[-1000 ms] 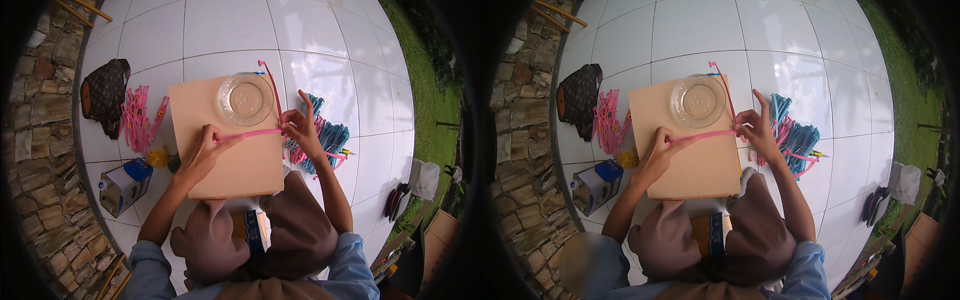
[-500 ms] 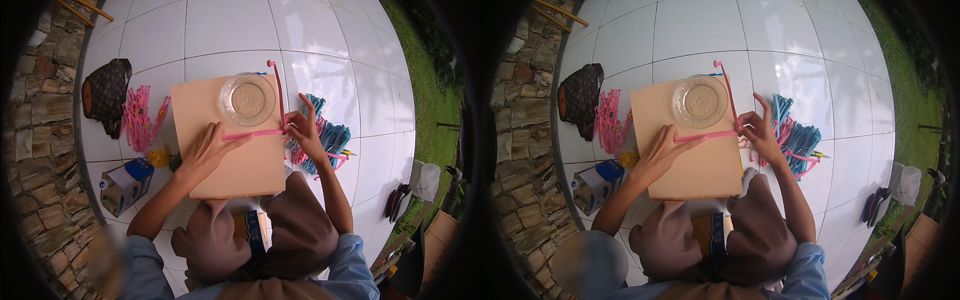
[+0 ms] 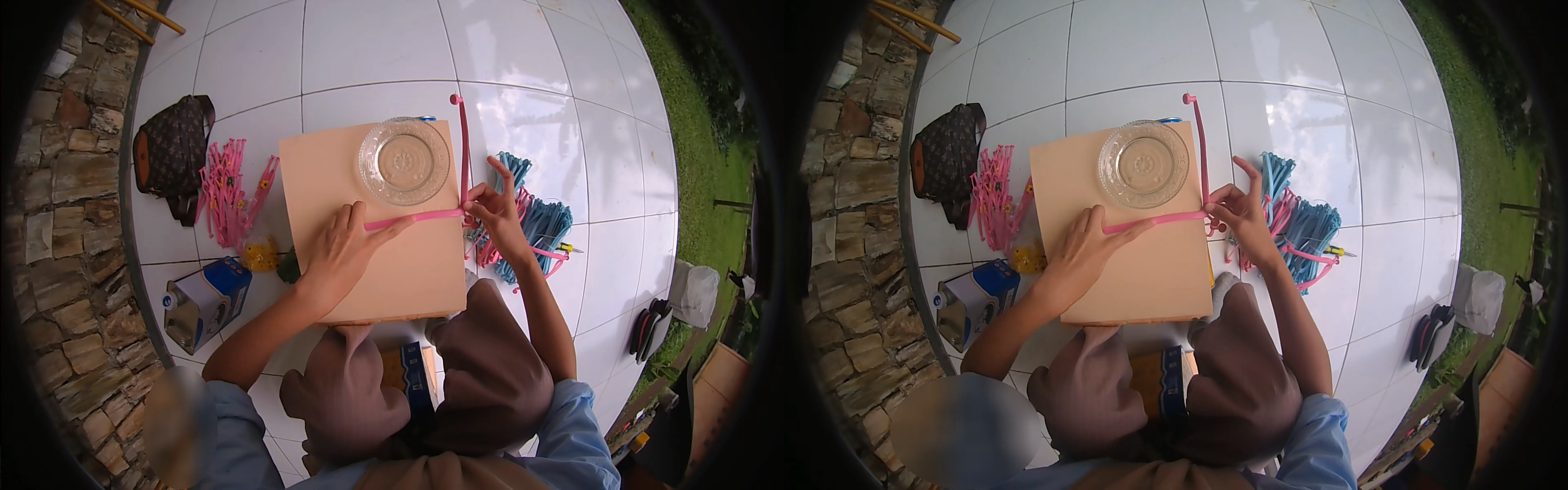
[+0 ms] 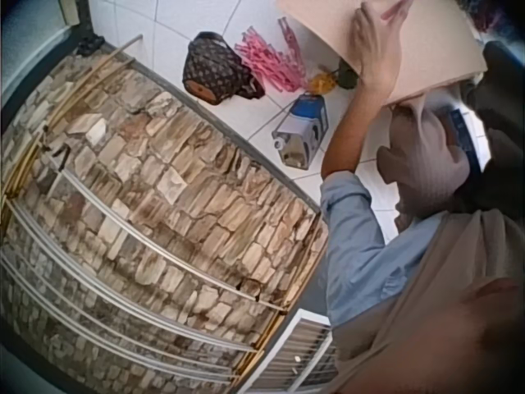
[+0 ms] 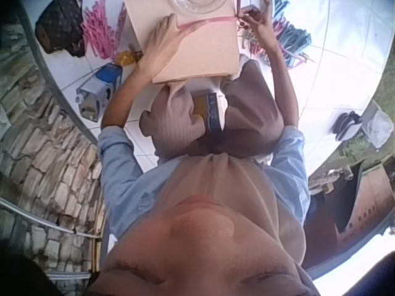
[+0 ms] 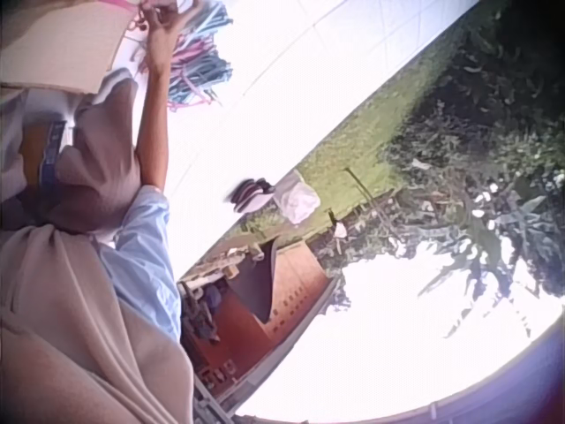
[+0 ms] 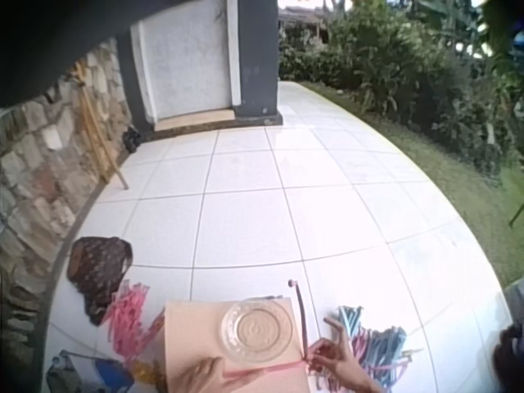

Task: The person applies glue from a large metal tin to pink rubber straps by hand on a cardboard box and then folds the straps.

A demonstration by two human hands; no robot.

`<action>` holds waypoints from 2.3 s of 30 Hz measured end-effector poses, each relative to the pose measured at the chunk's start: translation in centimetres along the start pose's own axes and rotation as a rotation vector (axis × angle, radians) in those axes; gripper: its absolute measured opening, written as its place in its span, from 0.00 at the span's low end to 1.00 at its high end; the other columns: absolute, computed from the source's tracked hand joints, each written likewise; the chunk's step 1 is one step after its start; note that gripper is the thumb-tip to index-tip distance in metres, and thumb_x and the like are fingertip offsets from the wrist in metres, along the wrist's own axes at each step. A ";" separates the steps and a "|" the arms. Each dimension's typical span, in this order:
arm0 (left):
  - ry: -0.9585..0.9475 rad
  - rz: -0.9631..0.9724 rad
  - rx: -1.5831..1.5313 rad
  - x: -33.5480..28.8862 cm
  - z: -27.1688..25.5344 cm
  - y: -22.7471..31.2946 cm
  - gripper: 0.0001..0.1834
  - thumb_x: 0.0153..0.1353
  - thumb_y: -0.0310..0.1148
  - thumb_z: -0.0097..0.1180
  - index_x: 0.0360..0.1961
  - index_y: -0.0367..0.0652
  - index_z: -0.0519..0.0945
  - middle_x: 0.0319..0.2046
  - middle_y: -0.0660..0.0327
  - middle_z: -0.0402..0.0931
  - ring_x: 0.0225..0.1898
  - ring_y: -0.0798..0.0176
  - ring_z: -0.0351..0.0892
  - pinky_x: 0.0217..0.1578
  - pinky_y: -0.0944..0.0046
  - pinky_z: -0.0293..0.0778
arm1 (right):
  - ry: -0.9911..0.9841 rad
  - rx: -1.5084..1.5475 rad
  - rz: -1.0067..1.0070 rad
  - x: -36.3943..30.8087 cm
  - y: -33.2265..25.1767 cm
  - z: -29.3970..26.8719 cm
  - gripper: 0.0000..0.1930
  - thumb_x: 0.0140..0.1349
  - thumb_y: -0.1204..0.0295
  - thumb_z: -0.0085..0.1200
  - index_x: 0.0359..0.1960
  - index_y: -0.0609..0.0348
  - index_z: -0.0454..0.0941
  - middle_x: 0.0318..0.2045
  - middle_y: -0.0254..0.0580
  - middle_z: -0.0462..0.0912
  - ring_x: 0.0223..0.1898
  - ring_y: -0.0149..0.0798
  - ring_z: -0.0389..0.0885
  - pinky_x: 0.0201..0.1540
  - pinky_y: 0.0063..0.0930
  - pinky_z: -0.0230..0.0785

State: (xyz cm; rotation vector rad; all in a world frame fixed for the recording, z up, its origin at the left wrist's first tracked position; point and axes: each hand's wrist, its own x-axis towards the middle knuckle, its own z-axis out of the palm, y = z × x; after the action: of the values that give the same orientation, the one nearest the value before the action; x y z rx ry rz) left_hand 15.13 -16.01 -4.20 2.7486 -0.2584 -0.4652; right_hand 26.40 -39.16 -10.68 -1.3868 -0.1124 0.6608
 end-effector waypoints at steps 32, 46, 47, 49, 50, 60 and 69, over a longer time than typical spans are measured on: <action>0.275 0.019 0.338 2.3 5.8 5.1 0.42 0.48 0.48 0.60 0.61 0.41 0.59 0.48 0.57 0.61 0.51 0.57 0.59 0.47 0.65 0.69 | 0.266 -0.432 -0.185 0.7 0.6 2.1 0.33 0.50 0.86 0.49 0.57 0.57 0.48 0.28 0.46 0.75 0.30 0.39 0.79 0.33 0.27 0.72; 0.342 0.010 0.239 2.3 5.9 5.0 0.39 0.47 0.43 0.62 0.60 0.42 0.62 0.47 0.57 0.62 0.50 0.56 0.60 0.46 0.63 0.70 | 0.206 -0.104 -0.059 1.1 1.7 0.8 0.29 0.52 0.84 0.51 0.53 0.59 0.50 0.30 0.47 0.75 0.24 0.31 0.76 0.22 0.19 0.67; 0.326 0.007 0.233 2.3 5.8 4.9 0.39 0.47 0.43 0.62 0.59 0.42 0.62 0.47 0.56 0.62 0.50 0.56 0.60 0.46 0.63 0.70 | 0.221 -0.097 -0.026 1.1 1.5 0.8 0.29 0.51 0.84 0.53 0.52 0.61 0.51 0.30 0.47 0.76 0.24 0.31 0.76 0.22 0.19 0.67; 0.308 0.004 0.228 2.3 5.6 4.9 0.39 0.47 0.42 0.62 0.59 0.42 0.62 0.48 0.56 0.62 0.50 0.55 0.60 0.46 0.63 0.70 | 0.235 -0.089 0.009 1.1 1.2 0.9 0.29 0.50 0.84 0.54 0.52 0.62 0.52 0.29 0.47 0.76 0.23 0.30 0.76 0.21 0.19 0.67; 0.296 0.009 0.215 2.1 5.5 4.9 0.39 0.47 0.41 0.62 0.59 0.41 0.62 0.48 0.55 0.61 0.50 0.55 0.60 0.46 0.62 0.70 | 0.233 -0.108 0.027 1.2 1.0 0.9 0.29 0.49 0.83 0.55 0.51 0.63 0.53 0.28 0.47 0.77 0.23 0.30 0.76 0.21 0.19 0.67; 0.296 0.063 0.049 1.6 5.0 4.6 0.38 0.48 0.37 0.60 0.58 0.33 0.60 0.48 0.52 0.61 0.52 0.51 0.59 0.51 0.58 0.66 | 0.266 -0.470 -0.187 0.9 0.9 1.5 0.26 0.48 0.81 0.57 0.49 0.61 0.60 0.24 0.43 0.78 0.24 0.35 0.77 0.27 0.25 0.69; 0.307 0.103 -0.014 2.0 5.0 3.9 0.34 0.47 0.36 0.60 0.54 0.31 0.64 0.48 0.50 0.63 0.52 0.50 0.60 0.54 0.59 0.64 | 0.248 -1.100 -0.695 -0.4 -1.9 2.9 0.28 0.47 0.81 0.55 0.52 0.57 0.62 0.45 0.51 0.65 0.44 0.48 0.67 0.47 0.38 0.62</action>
State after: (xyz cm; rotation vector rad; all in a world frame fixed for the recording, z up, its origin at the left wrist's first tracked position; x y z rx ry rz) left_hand 14.80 -21.61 -7.77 2.7271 -0.3150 -0.0162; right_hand 25.49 -36.88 -8.14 -2.2789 -0.8090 -0.2443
